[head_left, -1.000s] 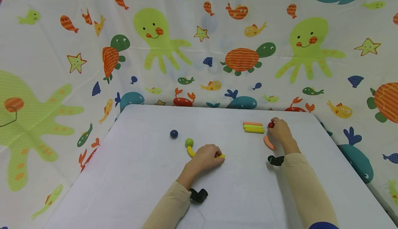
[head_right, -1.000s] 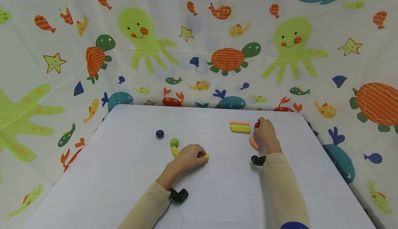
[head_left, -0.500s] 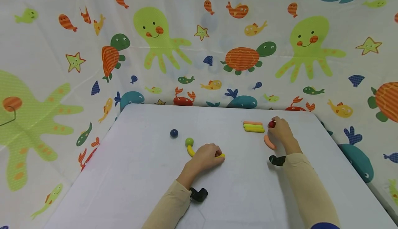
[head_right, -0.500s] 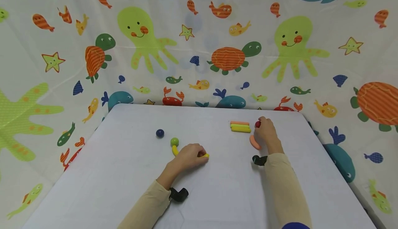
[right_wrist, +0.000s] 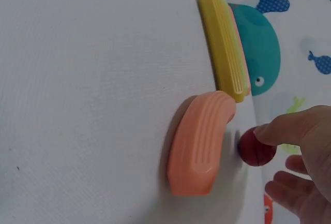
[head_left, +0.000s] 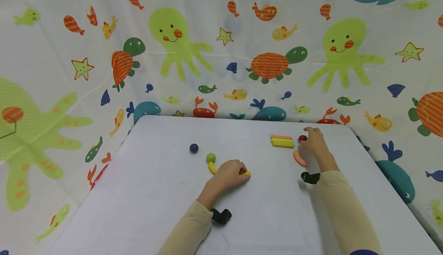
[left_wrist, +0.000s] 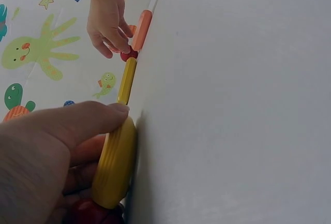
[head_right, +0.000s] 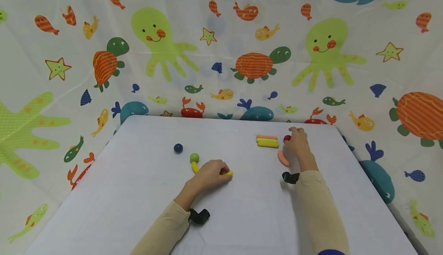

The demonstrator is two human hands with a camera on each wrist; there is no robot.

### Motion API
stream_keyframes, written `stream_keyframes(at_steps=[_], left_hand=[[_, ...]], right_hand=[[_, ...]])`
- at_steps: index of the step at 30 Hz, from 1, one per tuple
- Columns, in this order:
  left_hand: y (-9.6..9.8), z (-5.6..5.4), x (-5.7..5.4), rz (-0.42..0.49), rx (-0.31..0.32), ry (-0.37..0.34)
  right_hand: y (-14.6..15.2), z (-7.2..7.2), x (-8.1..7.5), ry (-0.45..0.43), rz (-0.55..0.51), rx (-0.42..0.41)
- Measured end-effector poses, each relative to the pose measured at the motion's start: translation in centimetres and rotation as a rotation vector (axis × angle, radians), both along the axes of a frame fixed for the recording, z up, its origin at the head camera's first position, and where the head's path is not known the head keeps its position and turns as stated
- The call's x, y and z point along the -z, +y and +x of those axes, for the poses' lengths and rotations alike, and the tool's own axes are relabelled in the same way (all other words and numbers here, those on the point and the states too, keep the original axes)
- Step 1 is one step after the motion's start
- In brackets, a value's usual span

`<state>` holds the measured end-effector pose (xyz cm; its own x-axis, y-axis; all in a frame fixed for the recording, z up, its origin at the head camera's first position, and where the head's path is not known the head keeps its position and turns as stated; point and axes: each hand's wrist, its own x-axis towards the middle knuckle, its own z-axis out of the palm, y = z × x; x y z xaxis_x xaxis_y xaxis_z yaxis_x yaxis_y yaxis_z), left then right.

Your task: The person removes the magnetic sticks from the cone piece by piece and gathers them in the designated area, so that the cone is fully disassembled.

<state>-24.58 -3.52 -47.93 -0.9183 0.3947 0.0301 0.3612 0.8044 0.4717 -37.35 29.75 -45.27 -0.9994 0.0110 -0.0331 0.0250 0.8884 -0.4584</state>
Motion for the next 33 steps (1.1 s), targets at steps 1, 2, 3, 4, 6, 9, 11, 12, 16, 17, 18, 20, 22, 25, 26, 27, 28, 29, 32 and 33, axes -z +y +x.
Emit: stream_keyframes(at_steps=[1, 2, 3, 4, 6, 9, 11, 12, 16, 17, 18, 20, 22, 25, 26, 27, 28, 29, 32, 33], left_hand=[[0.0, 0.0, 0.0, 0.0, 0.0, -0.001], [0.0, 0.0, 0.0, 0.0, -0.001, -0.002], [0.0, 0.0, 0.0, -0.002, -0.001, -0.002], [0.0, 0.0, -0.1, -0.002, 0.0, -0.003], [0.1, -0.1, -0.1, -0.003, 0.003, -0.002], [0.0, -0.1, -0.1, -0.002, 0.009, -0.001], [0.0, -0.1, 0.0, 0.004, 0.014, 0.001], [-0.1, -0.2, 0.0, 0.004, 0.016, 0.004], [-0.5, -0.3, -0.1, 0.0, 0.027, 0.003], [-0.6, -0.2, -0.2, -0.004, 0.03, -0.007], [-0.7, -0.2, -0.4, -0.011, 0.035, -0.012], [-1.0, -0.1, -0.8, -0.019, 0.043, -0.035], [-1.3, 0.0, -1.3, -0.031, 0.048, -0.065], [-1.8, 0.1, -1.9, -0.034, 0.05, -0.124], [-2.0, 0.1, -2.0, -0.027, 0.049, -0.147], [-2.2, 0.1, -2.2, -0.027, 0.046, -0.167], [-2.4, 0.1, -2.3, -0.022, 0.044, -0.183], [-2.6, 0.0, -2.4, -0.014, 0.041, -0.197], [-3.1, -0.1, -2.6, 0.004, 0.028, -0.222], [-3.2, -0.1, -2.6, 0.003, 0.024, -0.225]], right_hand=[[-0.1, 0.0, -0.2, 0.013, -0.004, -0.002], [-0.1, 0.1, -0.5, 0.027, -0.006, -0.007], [-0.2, 0.1, -0.7, 0.038, -0.008, -0.01], [-0.3, 0.2, -0.9, 0.048, -0.009, -0.013], [-0.4, 0.3, -1.3, 0.062, -0.01, -0.016], [-0.7, 0.6, -1.8, 0.088, -0.013, -0.019], [-1.0, 0.9, -2.1, 0.114, -0.016, -0.024], [-1.2, 1.1, -2.2, 0.131, -0.015, -0.027], [-2.3, 1.9, -2.8, 0.205, -0.009, -0.047], [-2.6, 2.1, -3.0, 0.222, -0.007, -0.053], [-2.9, 2.4, -3.1, 0.239, -0.006, -0.061], [-3.5, 2.7, -3.3, 0.264, -0.008, -0.08], [-4.1, 3.1, -3.5, 0.286, -0.012, -0.1], [-5.0, 3.7, -3.5, 0.312, -0.031, -0.133], [-5.3, 4.0, -3.6, 0.318, -0.041, -0.143], [-5.6, 4.2, -3.6, 0.324, -0.053, -0.154], [-5.9, 4.5, -3.6, 0.328, -0.061, -0.164], [-6.2, 4.8, -3.6, 0.329, -0.07, -0.174], [-7.1, 5.6, -3.5, 0.326, -0.09, -0.197], [-7.3, 5.8, -3.4, 0.323, -0.095, -0.202]])
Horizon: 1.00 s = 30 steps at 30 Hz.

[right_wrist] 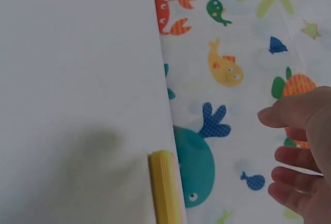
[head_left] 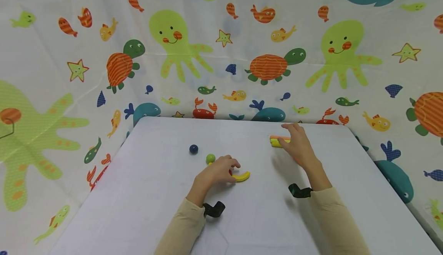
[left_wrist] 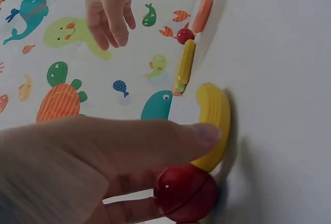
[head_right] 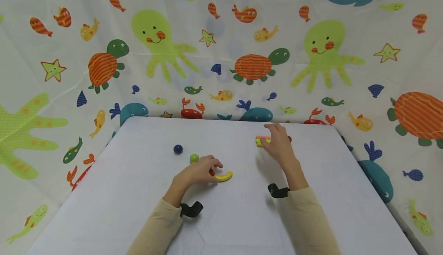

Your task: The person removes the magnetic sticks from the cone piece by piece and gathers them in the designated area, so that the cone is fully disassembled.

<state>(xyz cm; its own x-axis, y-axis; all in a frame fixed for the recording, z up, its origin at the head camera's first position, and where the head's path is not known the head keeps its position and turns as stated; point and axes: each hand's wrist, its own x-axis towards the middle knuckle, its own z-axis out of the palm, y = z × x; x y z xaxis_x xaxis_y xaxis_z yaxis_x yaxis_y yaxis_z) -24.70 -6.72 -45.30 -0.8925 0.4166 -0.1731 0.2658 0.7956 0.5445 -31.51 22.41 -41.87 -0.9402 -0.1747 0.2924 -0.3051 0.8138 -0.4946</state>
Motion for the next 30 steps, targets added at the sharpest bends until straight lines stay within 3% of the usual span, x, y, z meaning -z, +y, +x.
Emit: stream_keyframes(at_steps=[7, 16, 25, 30], left_hand=[[-0.9, 0.1, -0.5, -0.003, -0.018, -0.017], [-1.5, 0.4, -0.6, -0.022, -0.027, -0.038], [-0.6, 0.0, -0.2, -0.039, -0.002, 0.045], [0.2, -0.2, 0.3, -0.038, -0.023, 0.062]], right_hand=[[-1.8, 1.4, 0.9, 0.008, -0.014, -0.064], [-3.7, 2.6, 2.6, 0.099, -0.002, -0.178], [-5.3, 3.2, 3.8, 0.006, 0.026, -0.275], [-6.0, 3.5, 4.1, -0.082, 0.039, -0.321]])
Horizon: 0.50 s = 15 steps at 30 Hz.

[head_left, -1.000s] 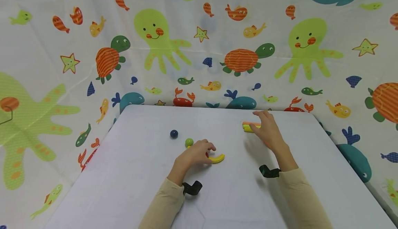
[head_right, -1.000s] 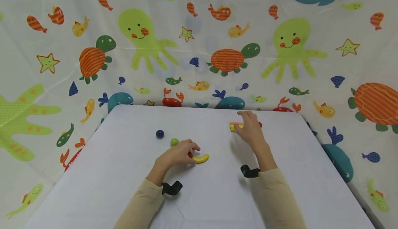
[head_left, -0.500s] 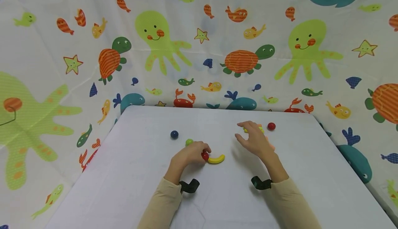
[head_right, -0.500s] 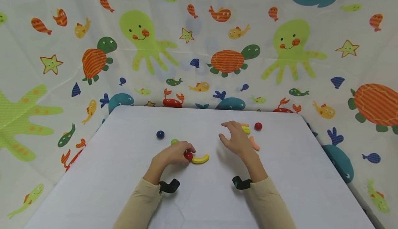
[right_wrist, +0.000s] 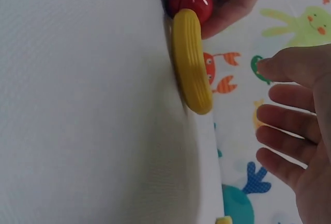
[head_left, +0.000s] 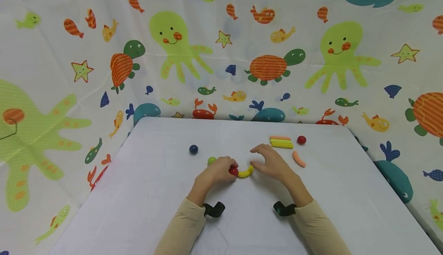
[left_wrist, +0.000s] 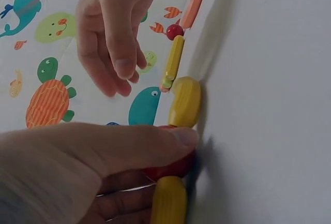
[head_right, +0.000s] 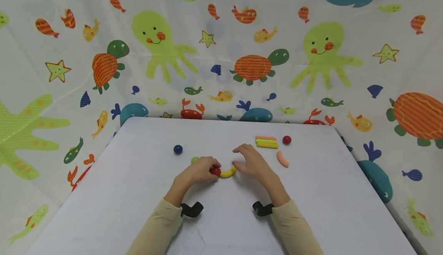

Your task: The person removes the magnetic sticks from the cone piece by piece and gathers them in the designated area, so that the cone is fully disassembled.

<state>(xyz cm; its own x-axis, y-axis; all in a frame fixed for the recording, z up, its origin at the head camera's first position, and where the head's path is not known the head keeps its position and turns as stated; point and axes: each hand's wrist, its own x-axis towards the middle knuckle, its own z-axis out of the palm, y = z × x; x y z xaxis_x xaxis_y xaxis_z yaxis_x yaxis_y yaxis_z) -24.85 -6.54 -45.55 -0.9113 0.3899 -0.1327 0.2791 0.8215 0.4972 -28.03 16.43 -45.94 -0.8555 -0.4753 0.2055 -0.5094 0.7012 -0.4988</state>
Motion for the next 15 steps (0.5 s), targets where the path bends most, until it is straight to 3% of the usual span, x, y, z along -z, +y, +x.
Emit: stream_keyframes(at_steps=[6, 15], left_hand=[[0.6, -0.2, 0.4, 0.016, -0.011, 0.019], [1.0, 0.0, 0.7, 0.045, 0.002, 0.068]], right_hand=[[-0.8, 0.2, 0.7, -0.051, 0.023, -0.086], [-1.7, 0.4, 1.6, -0.089, 0.111, -0.138]])
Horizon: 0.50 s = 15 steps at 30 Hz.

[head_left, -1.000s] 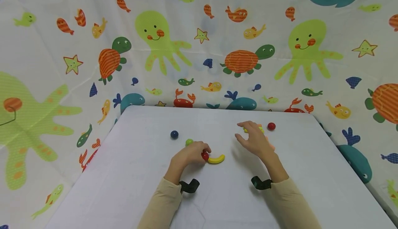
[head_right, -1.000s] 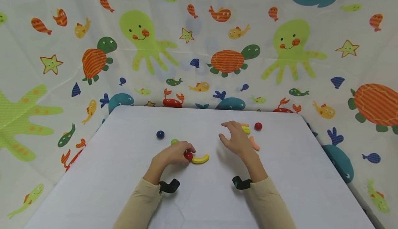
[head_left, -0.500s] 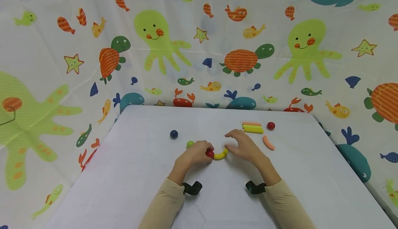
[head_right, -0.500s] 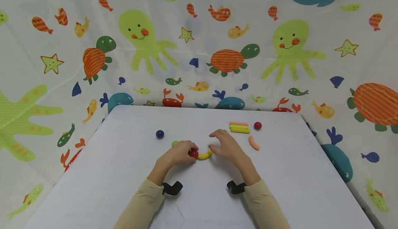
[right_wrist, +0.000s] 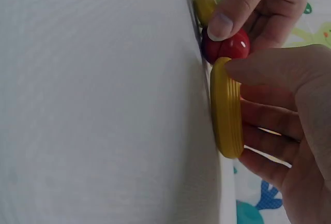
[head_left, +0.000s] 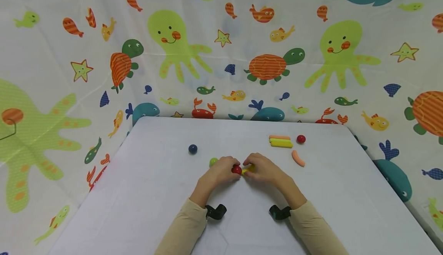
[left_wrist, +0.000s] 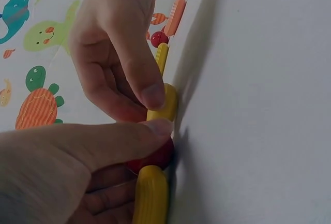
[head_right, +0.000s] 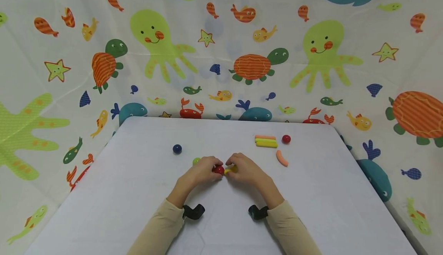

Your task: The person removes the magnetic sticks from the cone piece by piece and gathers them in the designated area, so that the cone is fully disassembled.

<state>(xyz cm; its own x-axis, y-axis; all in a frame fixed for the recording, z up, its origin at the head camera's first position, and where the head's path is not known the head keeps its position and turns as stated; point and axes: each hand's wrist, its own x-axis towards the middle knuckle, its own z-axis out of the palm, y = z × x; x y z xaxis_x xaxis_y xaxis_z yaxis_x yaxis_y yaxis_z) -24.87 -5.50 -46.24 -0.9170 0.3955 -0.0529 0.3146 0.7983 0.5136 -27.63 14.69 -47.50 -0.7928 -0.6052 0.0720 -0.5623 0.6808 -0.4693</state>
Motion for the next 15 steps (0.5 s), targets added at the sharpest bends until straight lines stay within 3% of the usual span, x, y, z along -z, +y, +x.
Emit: stream_keyframes(at_steps=[7, 15], left_hand=[[0.29, 0.0, 0.02, 0.004, 0.052, 0.054], [0.5, 0.13, 0.28, -0.002, 0.069, 0.083]], right_hand=[[-0.25, 0.17, -0.12, 0.007, 0.061, -0.032], [-0.24, 0.38, -0.14, 0.0, 0.066, -0.026]])
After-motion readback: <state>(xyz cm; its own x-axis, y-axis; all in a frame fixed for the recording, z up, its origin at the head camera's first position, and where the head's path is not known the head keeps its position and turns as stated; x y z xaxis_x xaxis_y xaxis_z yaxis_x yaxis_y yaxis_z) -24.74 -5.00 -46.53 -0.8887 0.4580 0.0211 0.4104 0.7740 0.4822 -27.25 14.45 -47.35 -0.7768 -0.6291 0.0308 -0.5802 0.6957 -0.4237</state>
